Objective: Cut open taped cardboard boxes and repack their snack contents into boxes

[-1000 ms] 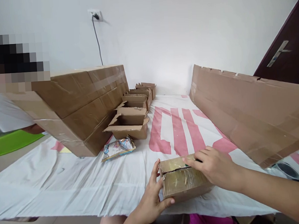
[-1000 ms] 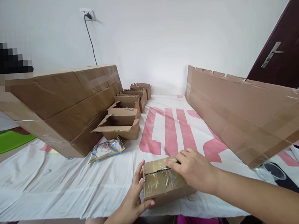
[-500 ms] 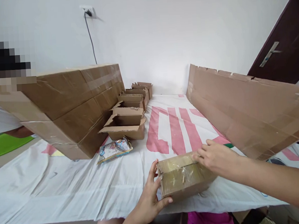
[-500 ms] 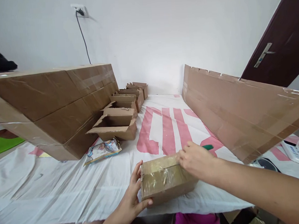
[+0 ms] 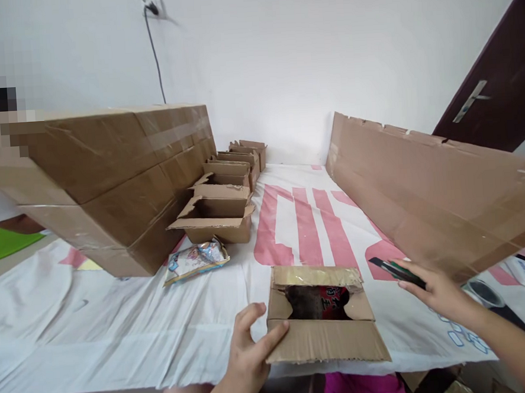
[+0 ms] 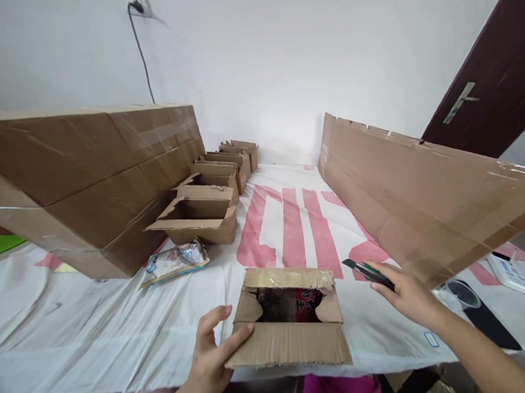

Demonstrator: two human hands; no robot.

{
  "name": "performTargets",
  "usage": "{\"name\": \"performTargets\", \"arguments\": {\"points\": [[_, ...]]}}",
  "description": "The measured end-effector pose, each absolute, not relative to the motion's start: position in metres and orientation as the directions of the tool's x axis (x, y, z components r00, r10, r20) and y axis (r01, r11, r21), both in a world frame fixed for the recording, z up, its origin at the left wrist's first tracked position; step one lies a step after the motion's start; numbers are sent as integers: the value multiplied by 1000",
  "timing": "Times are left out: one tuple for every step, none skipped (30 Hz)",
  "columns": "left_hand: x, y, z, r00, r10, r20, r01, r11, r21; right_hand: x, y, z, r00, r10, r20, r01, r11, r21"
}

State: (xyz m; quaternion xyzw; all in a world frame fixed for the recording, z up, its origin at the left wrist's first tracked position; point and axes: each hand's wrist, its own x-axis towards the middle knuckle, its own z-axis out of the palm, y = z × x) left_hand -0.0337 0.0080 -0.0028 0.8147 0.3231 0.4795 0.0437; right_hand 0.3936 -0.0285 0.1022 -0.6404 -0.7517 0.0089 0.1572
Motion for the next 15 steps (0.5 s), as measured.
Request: {"name": "performTargets", "arguments": {"points": [[-33, 5, -6, 294, 529, 796, 502, -794, 343, 396, -30, 81, -74, 977, 199, 955, 127, -269], [-32, 2, -9, 268, 499, 824, 506, -801, 321, 396, -32, 60, -40, 985, 166, 949, 89, -303], [-30, -1, -12, 256, 483, 837, 498, -808, 314, 395, -33, 40, -25, 991, 131, 945, 66, -320], [-29, -3, -14, 262, 476, 840, 482, -818, 313, 393, -33, 21, -28, 995, 96, 945, 58, -323], [-28, -5, -16, 280, 475, 834, 462, -829, 316, 389, -33, 4, -22, 997, 80, 947, 47, -319], [-28, -6, -18, 304, 475, 826, 441, -838, 320, 385, -33, -9, -22, 998, 64, 950, 41, -309], [-28, -8, -20, 330, 479, 813, 421, -846, 327, 380, -32, -20, -35, 998, 50, 954, 48, -296], [-28, -9, -22, 344, 486, 803, 403, -849, 341, 376, -31, -27, -56, 998, 42, 957, 66, -282], [-29, -11, -25, 338, 498, 798, 387, -847, 365, 373, -30, -32, -85, 996, 42, 959, 93, -268], [-29, -12, -27, 308, 521, 796, 370, -836, 404, 371, -29, -35, -115, 992, 55, 958, 126, -257], [-30, -13, -29, 259, 562, 786, 352, -812, 464, 370, -28, -36, -141, 986, 86, 955, 159, -250], [-31, -13, -31, 197, 615, 763, 334, -774, 538, 370, -28, -37, -156, 979, 131, 951, 185, -248], [-33, -13, -32, 135, 673, 727, 315, -725, 613, 370, -28, -36, -160, 971, 180, 945, 204, -256], [-34, -12, -33, 86, 723, 685, 298, -675, 675, 370, -29, -35, -159, 962, 222, 937, 218, -274], [-35, -11, -33, 64, 759, 648, 284, -637, 717, 370, -31, -34, -159, 956, 247, 924, 232, -304]]}}
